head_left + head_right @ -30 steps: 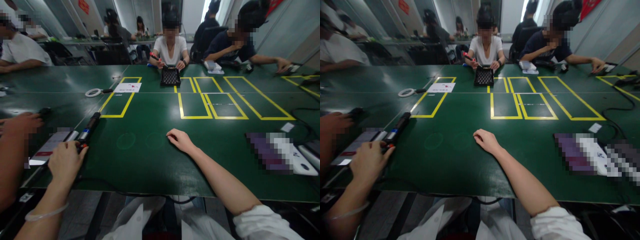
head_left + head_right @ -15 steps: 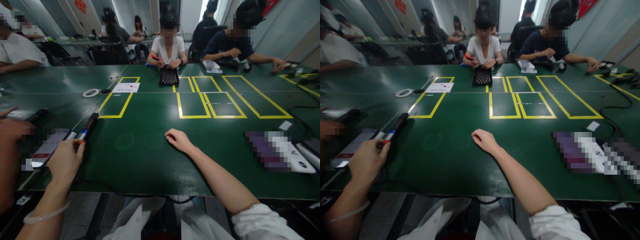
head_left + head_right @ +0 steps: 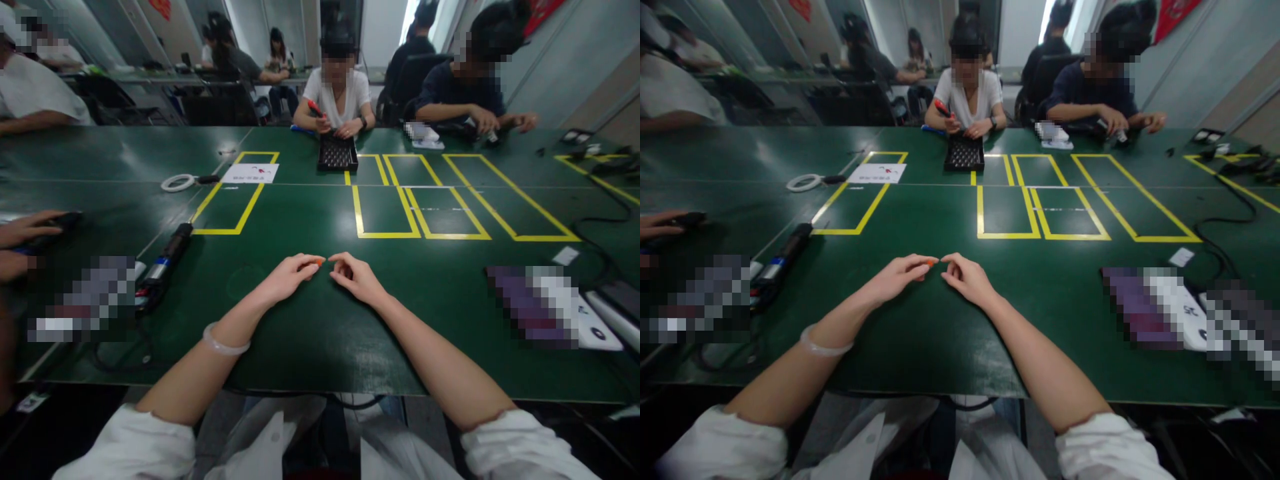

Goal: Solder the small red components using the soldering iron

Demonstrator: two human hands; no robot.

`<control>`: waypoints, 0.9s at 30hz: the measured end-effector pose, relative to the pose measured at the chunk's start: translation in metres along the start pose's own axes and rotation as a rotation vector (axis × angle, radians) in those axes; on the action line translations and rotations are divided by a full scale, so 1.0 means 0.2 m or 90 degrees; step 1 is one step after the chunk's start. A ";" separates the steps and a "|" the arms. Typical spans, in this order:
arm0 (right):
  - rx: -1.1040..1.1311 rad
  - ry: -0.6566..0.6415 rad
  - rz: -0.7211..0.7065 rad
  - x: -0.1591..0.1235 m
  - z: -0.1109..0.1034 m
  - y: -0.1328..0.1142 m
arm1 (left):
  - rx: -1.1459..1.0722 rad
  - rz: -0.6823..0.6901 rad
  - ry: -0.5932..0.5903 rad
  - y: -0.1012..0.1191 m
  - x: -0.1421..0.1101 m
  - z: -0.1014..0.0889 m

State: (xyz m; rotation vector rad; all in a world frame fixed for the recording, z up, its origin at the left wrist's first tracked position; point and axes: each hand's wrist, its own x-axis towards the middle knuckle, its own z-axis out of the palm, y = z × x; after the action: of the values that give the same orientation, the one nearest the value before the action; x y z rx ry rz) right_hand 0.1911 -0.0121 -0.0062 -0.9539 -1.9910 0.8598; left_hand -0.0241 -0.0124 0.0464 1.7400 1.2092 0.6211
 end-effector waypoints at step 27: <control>-0.032 0.001 -0.017 0.01 0.02 -0.04 | 0.042 0.105 0.021 -0.08 -0.02 0.08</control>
State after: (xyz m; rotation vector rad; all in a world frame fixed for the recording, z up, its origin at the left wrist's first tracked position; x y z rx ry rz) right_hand 0.1857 -0.0156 -0.0017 -0.9530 -2.0286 0.7976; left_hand -0.0199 -0.0198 0.0253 1.9051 1.1263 0.7171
